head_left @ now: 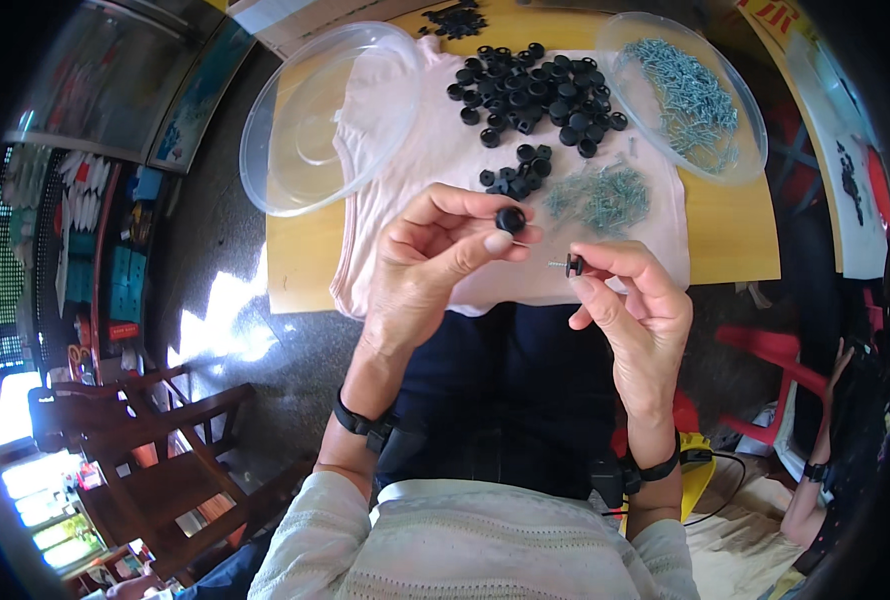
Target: Assembling plastic parts by inserting a metal pin and blue washer into a black plastic housing.
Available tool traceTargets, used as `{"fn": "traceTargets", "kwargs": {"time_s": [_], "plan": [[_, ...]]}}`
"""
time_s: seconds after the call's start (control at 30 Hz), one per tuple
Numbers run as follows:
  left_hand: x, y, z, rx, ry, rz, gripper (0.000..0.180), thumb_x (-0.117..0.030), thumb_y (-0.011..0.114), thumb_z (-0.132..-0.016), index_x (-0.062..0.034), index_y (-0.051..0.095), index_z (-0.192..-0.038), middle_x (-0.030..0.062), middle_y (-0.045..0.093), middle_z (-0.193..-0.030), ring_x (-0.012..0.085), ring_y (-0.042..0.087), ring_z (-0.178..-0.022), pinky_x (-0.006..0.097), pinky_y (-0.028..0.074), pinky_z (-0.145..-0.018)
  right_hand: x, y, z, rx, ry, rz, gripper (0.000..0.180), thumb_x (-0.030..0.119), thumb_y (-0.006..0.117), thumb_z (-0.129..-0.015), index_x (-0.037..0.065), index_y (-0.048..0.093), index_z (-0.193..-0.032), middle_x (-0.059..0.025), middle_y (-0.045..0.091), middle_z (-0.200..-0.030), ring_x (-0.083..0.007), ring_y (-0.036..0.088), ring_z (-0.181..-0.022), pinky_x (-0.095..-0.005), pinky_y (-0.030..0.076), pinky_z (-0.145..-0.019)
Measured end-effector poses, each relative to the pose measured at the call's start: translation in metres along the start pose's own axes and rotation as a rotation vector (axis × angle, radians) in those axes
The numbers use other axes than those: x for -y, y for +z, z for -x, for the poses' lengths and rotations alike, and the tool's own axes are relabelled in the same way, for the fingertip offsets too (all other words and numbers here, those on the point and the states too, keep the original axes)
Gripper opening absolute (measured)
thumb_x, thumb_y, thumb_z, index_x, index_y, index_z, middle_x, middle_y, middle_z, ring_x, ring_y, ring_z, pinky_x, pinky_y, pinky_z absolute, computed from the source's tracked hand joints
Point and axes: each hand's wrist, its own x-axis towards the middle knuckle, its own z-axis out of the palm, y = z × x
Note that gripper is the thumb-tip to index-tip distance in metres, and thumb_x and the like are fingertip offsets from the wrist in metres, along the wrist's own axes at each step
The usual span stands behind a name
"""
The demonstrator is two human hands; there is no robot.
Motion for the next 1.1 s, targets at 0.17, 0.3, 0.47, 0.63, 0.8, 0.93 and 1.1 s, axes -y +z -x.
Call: {"fn": "traceTargets", "kwargs": {"time_s": [0.17,0.3,0.47,0.63,0.8,0.93,1.1], "plan": [[0.015,0.000,0.018,0.014,0.041,0.128,0.025,0.001,0.067,-0.084,0.0012,0.057,-0.107,0.0231,0.062,-0.111,0.0277,0.067,-0.098,0.034,0.056,-0.083,0.008,0.010,0.004,0.023,-0.075,0.069,0.022,-0.003,0.065,-0.086,-0.001,0.064,-0.108,-0.0064,0.062,-0.104,-0.0063,0.060,-0.081,-0.0193,0.053,-0.061],[0.015,-0.001,0.025,0.022,0.078,0.099,0.025,0.001,0.067,-0.083,0.0011,0.058,-0.106,0.0223,0.062,-0.112,0.0260,0.066,-0.098,0.034,0.056,-0.085,0.008,0.016,0.005,0.029,-0.081,0.063,0.022,-0.003,0.065,-0.086,-0.001,0.065,-0.108,-0.0061,0.062,-0.105,-0.0063,0.060,-0.081,-0.0193,0.053,-0.061],[0.012,-0.003,0.031,0.013,0.036,0.150,0.024,-0.001,0.066,-0.085,0.0008,0.059,-0.107,0.0217,0.062,-0.112,0.0241,0.066,-0.097,0.032,0.056,-0.086,0.011,0.020,0.006,0.015,-0.147,0.165,0.021,-0.001,0.065,-0.086,0.000,0.065,-0.107,-0.0063,0.062,-0.104,-0.0061,0.060,-0.078,-0.0192,0.052,-0.061],[0.016,-0.010,0.037,0.027,0.032,0.325,0.026,-0.003,0.064,-0.088,0.0032,0.057,-0.112,0.0189,0.065,-0.108,0.0228,0.067,-0.096,0.032,0.056,-0.086,0.018,0.028,0.008,0.040,-0.259,0.288,0.021,-0.002,0.066,-0.085,-0.001,0.065,-0.107,-0.0074,0.065,-0.099,-0.0072,0.061,-0.077,-0.0198,0.051,-0.061],[0.019,-0.012,0.038,0.075,0.076,0.422,0.024,-0.005,0.062,-0.089,0.0024,0.057,-0.111,0.0181,0.065,-0.105,0.0228,0.067,-0.094,0.031,0.057,-0.082,0.018,0.036,0.008,0.041,-0.325,0.323,0.021,-0.002,0.066,-0.085,-0.002,0.065,-0.105,-0.0094,0.067,-0.097,-0.0098,0.064,-0.079,-0.0208,0.053,-0.064],[0.021,-0.015,0.038,0.094,0.089,0.382,0.024,-0.005,0.063,-0.089,0.0022,0.057,-0.111,0.0167,0.066,-0.102,0.0219,0.067,-0.091,0.031,0.057,-0.081,0.019,0.042,0.009,0.066,-0.332,0.360,0.021,-0.002,0.067,-0.085,-0.002,0.064,-0.105,-0.0107,0.068,-0.100,-0.0133,0.068,-0.081,-0.0219,0.054,-0.066],[0.020,-0.015,0.039,0.051,0.076,0.312,0.025,-0.005,0.065,-0.088,0.0024,0.058,-0.110,0.0154,0.067,-0.101,0.0204,0.067,-0.090,0.031,0.056,-0.081,0.019,0.043,0.010,0.053,-0.299,0.456,0.022,-0.002,0.068,-0.084,-0.001,0.065,-0.105,-0.0097,0.069,-0.096,-0.0127,0.068,-0.078,-0.0224,0.054,-0.060]]}}
